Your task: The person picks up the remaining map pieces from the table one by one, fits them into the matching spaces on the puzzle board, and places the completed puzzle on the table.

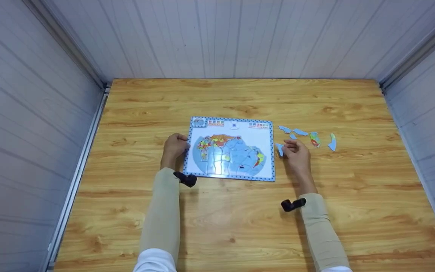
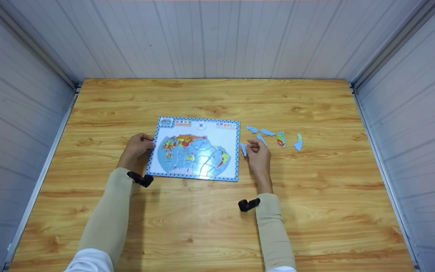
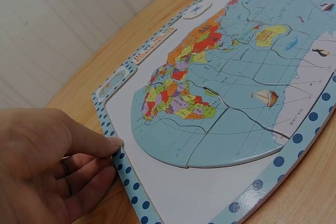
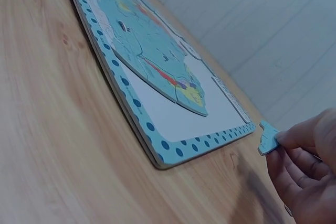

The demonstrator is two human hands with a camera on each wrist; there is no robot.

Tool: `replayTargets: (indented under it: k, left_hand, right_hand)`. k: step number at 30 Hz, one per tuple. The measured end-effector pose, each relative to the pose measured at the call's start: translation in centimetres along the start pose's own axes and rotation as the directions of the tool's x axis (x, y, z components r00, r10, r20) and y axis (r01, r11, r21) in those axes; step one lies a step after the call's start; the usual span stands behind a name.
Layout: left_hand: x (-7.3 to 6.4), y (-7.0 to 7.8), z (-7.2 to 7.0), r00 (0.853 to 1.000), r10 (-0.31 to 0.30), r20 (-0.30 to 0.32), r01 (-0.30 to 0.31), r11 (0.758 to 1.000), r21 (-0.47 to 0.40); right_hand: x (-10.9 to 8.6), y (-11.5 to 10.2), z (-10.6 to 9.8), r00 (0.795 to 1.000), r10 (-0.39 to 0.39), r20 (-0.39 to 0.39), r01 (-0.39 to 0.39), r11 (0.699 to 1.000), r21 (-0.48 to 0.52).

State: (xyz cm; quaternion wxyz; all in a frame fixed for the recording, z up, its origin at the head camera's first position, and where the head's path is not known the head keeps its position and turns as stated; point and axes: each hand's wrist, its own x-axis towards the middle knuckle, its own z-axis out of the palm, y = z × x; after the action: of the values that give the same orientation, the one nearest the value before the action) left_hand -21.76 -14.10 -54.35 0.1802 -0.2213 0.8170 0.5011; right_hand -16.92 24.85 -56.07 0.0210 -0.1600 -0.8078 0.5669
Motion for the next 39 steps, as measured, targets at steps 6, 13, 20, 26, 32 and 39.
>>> replayTargets:
  k: [6,13,20,26,32,39]
  left_hand:
    - [0.0,-0.1,0.0,1.0,-0.005,0.003,0.005,1.0,-0.002]
    - [0.0,-0.1,-0.1,1.0,-0.013,0.015,0.013,1.0,0.002]
    - [-0.1,-0.1,-0.2,1.0,-0.003,0.027,0.003,1.0,0.002]
    - [0.0,0.0,-0.1,1.0,-0.012,0.021,0.012,1.0,-0.004]
    - [0.1,0.0,-0.1,0.999,-0.022,0.024,0.022,1.0,-0.013]
    - [0.1,-0.1,-0.1,1.0,-0.017,0.02,0.017,1.0,-0.005]
  right_hand:
    - [-0.1,-0.1,0.6,0.999,-0.009,0.033,0.009,1.0,0.002]
    - [-0.1,-0.3,1.5,0.997,-0.059,0.049,0.059,0.998,-0.001]
    - [0.0,-0.5,2.4,0.996,-0.065,0.063,0.066,0.998,-0.01]
    - [0.0,-0.8,2.9,0.995,-0.054,0.084,0.057,0.998,-0.034]
    - [-0.1,-1.0,3.2,0.993,-0.039,0.113,0.044,0.998,-0.049]
    - [-0.2,-1.1,3.7,0.987,-0.084,0.14,0.096,0.992,-0.082]
